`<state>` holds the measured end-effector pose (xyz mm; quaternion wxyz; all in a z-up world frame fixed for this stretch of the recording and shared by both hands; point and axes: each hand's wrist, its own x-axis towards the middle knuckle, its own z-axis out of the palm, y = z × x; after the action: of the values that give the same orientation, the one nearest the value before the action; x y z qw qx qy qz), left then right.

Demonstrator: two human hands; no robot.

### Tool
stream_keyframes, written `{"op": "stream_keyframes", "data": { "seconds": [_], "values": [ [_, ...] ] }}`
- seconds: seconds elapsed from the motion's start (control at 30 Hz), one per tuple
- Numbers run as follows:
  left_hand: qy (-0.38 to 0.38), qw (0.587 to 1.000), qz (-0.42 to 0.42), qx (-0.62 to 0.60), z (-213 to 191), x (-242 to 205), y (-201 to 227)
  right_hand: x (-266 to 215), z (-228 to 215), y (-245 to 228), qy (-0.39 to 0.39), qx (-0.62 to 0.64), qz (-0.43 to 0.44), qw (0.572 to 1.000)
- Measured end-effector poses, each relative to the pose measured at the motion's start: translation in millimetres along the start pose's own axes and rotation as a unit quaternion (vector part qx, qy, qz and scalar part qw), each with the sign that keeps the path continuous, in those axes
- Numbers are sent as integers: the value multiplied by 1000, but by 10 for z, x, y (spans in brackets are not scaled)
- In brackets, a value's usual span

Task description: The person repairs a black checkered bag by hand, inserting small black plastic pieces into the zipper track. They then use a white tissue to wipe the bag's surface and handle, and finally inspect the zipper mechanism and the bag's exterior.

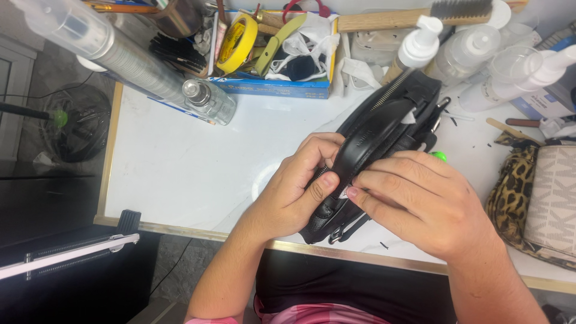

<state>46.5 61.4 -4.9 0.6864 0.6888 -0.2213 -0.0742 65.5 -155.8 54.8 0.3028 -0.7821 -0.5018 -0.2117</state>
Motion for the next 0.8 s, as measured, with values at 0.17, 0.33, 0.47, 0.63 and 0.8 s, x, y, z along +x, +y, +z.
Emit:
{"op": "stream_keyframes", "data": {
  "seconds": [0.17,0.33,0.47,0.63,0.8],
  "values": [
    [-7,1000,7,29,13,-2,-19,-33,-26,-28,9,3,39,999],
    [-7,1000,-10,6,0,-6,-38,-58,-26,-53,33,-36,53,997],
    [-7,1000,10,26,10,2,-34,-79,-23,-55,26,-44,52,997],
    [-9,999,21,38,-3,5,-29,-61,-24,-48,29,-50,45,997],
    [-16,999,12,36,-3,21,-9,-62,-22,-61,26,-61,51,996]
  ]
}}
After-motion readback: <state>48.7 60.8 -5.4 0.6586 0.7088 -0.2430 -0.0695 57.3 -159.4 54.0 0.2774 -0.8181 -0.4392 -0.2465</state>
